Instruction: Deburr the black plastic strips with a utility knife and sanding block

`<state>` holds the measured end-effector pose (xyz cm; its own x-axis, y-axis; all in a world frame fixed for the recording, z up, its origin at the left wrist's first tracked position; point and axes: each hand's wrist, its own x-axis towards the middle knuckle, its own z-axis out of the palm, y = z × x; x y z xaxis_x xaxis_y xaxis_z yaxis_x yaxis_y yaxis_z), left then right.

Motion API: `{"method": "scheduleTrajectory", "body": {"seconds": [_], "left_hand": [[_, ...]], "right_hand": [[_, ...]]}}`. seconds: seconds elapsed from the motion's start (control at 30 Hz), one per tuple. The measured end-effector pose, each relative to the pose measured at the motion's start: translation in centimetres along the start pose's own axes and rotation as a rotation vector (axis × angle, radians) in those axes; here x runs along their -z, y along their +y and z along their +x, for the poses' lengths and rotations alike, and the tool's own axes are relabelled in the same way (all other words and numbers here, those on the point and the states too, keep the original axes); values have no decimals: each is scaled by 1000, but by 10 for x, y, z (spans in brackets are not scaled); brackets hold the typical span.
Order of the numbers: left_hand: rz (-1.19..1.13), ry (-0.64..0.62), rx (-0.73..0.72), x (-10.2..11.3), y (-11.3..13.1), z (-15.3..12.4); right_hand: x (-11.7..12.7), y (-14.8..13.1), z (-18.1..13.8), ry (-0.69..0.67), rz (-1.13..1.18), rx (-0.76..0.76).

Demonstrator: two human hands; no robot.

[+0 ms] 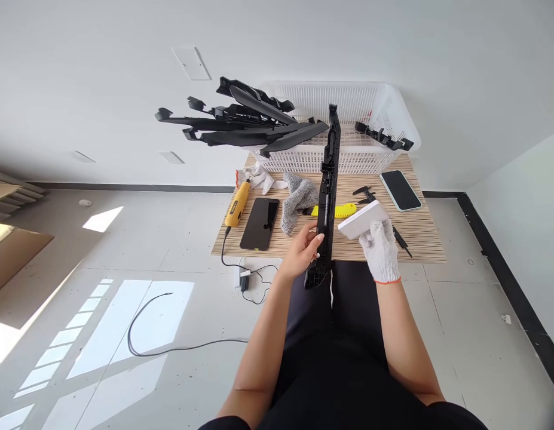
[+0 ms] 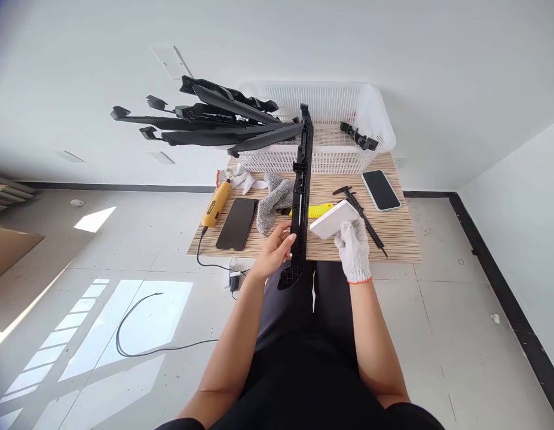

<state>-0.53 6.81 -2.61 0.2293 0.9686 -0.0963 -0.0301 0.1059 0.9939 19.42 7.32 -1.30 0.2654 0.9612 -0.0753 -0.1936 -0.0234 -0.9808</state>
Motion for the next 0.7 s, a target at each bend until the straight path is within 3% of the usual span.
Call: {"method": "scheduleTrajectory", "body": {"seconds": [0.13,0.27,0.7], "left_hand": [[12,-2,0,-1,1,0],[16,-4,-8,0,-1,0],[-24,5,18,0,2,1]], "right_hand": [[1,-6,-3,-110,-9,-121],[4,-9,-6,-179,50,-109],[7,-5,-8,-144,70,-71]]}}
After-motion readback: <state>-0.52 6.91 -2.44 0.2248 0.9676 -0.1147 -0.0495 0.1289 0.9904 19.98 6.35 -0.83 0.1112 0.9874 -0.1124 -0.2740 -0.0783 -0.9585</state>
